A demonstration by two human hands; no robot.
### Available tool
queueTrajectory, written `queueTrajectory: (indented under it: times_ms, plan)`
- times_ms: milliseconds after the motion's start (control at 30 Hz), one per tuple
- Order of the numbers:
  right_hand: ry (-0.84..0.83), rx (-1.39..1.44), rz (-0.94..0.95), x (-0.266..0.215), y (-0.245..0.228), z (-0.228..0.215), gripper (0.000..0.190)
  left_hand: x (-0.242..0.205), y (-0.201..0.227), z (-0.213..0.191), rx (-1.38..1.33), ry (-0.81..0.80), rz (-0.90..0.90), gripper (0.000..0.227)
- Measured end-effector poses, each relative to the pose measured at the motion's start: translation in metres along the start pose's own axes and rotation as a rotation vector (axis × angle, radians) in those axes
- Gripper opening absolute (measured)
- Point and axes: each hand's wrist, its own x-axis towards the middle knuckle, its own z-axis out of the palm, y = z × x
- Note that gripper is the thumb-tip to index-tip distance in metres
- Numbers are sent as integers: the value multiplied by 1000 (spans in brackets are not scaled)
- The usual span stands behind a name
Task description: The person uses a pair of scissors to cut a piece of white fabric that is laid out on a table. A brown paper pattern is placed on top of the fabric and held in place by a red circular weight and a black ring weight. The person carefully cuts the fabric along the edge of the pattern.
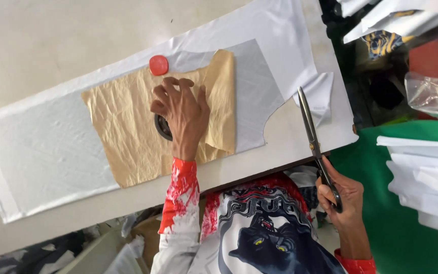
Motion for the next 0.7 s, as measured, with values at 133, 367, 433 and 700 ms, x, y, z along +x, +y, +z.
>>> queueTrajectory:
  times_ms: [133,367,433,700]
  plan:
    - [-22,19,-46,7,0,-8,58,-2,-2,9,11,-41,-97,22]
    - [-1,16,-30,12,3,-24,63,-7,3,8,-187,45,24,8]
    - [11,26,-28,12,5,-27,64,-5,9,10,-278,47,31,9]
    - [-2,8,-45,16,0,-28,68,11,0,25,-160,77,-148,29]
